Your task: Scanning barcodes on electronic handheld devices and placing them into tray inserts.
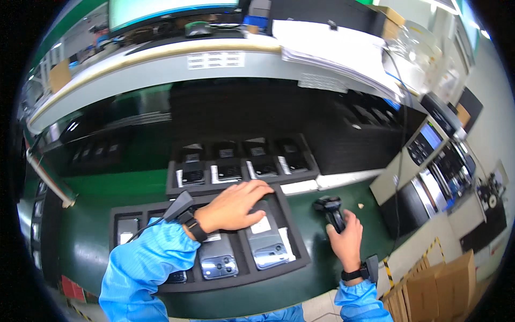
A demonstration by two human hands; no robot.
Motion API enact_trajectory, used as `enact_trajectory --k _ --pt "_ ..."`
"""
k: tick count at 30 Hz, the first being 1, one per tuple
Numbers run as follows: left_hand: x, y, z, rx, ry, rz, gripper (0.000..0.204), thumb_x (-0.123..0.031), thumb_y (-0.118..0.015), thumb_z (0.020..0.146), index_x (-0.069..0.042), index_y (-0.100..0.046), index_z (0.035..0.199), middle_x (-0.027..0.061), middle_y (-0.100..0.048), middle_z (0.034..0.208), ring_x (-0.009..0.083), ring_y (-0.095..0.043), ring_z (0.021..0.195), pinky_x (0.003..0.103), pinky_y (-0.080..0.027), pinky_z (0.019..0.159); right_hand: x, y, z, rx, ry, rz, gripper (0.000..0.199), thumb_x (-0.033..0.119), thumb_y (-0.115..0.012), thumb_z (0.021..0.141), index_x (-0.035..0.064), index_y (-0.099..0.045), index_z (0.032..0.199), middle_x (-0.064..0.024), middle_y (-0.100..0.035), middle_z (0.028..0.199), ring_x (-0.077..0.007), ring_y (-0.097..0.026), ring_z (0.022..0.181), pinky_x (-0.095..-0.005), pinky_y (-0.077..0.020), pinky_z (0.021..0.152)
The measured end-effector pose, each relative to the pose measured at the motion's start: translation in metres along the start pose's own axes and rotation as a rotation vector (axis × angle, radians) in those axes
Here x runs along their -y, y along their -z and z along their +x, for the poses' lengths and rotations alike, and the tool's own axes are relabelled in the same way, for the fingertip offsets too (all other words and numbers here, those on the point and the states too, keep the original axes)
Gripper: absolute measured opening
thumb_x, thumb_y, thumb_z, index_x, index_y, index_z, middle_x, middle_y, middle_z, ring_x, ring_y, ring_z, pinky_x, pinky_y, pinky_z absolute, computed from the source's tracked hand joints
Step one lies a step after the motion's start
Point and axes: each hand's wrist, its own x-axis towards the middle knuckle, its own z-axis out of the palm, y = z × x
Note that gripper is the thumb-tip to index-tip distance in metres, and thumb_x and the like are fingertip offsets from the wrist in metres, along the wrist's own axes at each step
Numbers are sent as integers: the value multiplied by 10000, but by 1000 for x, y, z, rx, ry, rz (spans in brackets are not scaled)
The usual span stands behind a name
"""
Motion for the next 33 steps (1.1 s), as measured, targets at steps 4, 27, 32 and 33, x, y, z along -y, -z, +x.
enact_trajectory --k 4,27,32,33 --pt "8 28 -27 81 101 55 515 -302 -627 935 -39 -534 1367 174 -556 1357 370 -565 1250 466 -462 1037 -15 -11 9 156 -113 138 517 173 -758 793 -50 -628 1242 -260 -728 1048 -390 -719 971 -439 -552 895" --pt "244 168 -227 -189 1134 480 556 -370 -697 866 -206 -613 1390 160 -527 1435 415 -561 1291 535 -508 1036 135 13 -38 398 113 411 503 109 -675 953 -25 -556 1424 -211 -616 1399 -306 -572 1298 -378 -417 1107" --pt "282 154 -200 -183 1162 465 731 -394 -725 867 -170 -463 1510 177 -468 1498 435 -534 1322 524 -491 1065 150 16 -39 421 0 502 501 93 -661 951 -17 -558 1428 -213 -615 1400 -308 -575 1289 -376 -411 1112" --pt "287 151 -197 -205 1128 490 717 -393 -732 867 -148 -470 1488 181 -484 1483 428 -571 1280 523 -510 1033 151 17 -39 420 -5 480 498 95 -657 951 -17 -560 1427 -215 -615 1400 -310 -575 1288 -375 -409 1114"
